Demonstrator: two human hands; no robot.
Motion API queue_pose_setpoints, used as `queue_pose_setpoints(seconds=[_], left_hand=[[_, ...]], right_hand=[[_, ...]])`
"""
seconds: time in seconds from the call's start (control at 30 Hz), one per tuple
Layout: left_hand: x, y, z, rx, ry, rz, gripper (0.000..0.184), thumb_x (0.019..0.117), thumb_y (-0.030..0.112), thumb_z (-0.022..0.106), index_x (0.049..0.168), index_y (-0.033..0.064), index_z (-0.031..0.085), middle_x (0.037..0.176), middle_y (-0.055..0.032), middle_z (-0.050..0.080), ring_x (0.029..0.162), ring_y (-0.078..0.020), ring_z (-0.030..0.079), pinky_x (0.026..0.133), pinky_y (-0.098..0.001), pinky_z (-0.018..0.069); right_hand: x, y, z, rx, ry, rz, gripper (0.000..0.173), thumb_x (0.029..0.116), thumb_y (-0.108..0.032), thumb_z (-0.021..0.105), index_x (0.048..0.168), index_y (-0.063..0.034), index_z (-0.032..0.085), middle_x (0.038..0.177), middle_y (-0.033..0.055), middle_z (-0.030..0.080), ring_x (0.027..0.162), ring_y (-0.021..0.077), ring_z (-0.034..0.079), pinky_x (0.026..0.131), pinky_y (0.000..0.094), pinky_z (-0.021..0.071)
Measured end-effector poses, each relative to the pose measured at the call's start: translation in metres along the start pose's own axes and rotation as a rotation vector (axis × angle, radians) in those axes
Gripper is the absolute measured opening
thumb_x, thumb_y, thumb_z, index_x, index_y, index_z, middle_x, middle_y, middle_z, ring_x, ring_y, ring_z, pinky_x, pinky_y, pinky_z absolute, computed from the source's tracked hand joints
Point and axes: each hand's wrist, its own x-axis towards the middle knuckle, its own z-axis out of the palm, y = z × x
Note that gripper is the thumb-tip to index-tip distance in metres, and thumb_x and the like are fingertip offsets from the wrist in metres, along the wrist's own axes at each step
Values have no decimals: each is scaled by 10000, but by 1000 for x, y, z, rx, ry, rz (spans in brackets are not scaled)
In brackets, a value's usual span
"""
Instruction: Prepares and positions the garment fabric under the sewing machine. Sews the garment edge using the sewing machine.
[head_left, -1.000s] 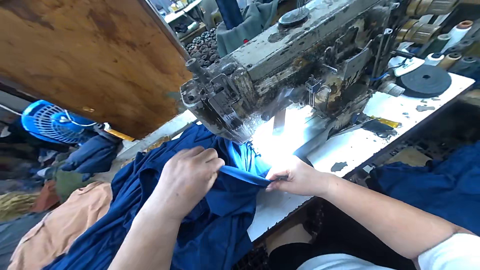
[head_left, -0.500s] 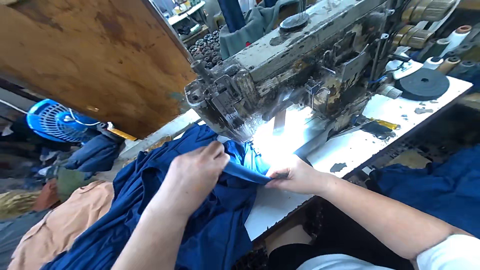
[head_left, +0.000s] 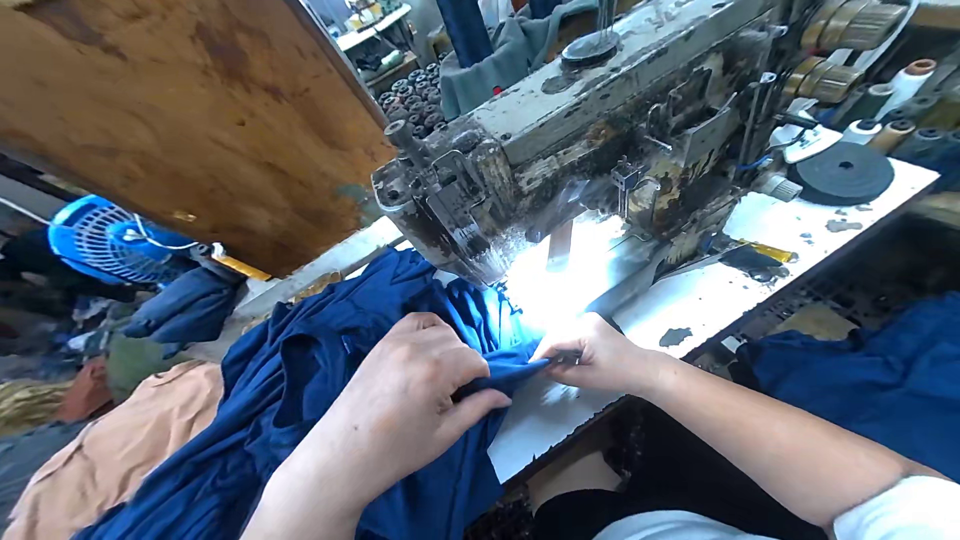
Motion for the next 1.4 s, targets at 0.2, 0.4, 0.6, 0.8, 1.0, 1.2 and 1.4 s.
queue_pose_setpoints(seconds=[0.2,0.4,0.6,0.8,1.0,1.2,1.4], left_hand=[[5,14,7,24,-16,43,361,1008,392,570,770,155,703,703,36,670,743,-122,666,944,-414,485],[5,19,15,58,1,40,361,1021,356,552,761,146,688,678,26,650,721,-144,654,926,-427,477],[8,33,28,115,66,1,368,1030,328,540,760,126,688,671,6,646,733,-177,659,907,-439,475],[7,52,49,166,173,-94,359,1029,306,557,755,114,688,665,-7,644,712,-189,647,884,-433,473],[14,79,88,129,308,-387,245,1022,225,559,927,82,734,873,-59,727,885,-205,706,949,-417,534],[12,71,136,191,467,-532,356,1055,349,508,1053,68,727,1040,-82,725,1046,-219,690,1055,-509,462],[31,45,101,282,327,-801,377,1000,274,507,696,93,636,772,-68,647,765,-233,682,697,-448,534]], right_hand=[[-3,-3,1,7,-2,1,136,933,-111,669,953,-42,784,872,60,748,814,44,673,755,196,529],[-5,-3,1,-13,-8,-32,144,940,-103,656,963,-31,779,908,72,759,875,75,699,815,217,548],[-9,-5,-1,-1,-1,-38,164,977,-145,664,981,-25,776,949,69,764,938,77,708,881,218,556],[-12,-3,0,-18,28,-54,169,978,-126,638,982,-27,775,943,66,761,917,64,703,860,197,553],[-14,8,9,-33,97,-82,188,997,-113,596,1002,-27,764,969,72,761,945,79,706,884,221,557],[-38,-19,-9,12,189,-11,205,1032,-112,590,1142,-21,737,1238,114,710,965,76,715,814,216,610],[-48,-39,-206,-145,904,-125,223,989,-34,501,1086,-102,690,1101,2,717,664,85,654,576,251,575]])
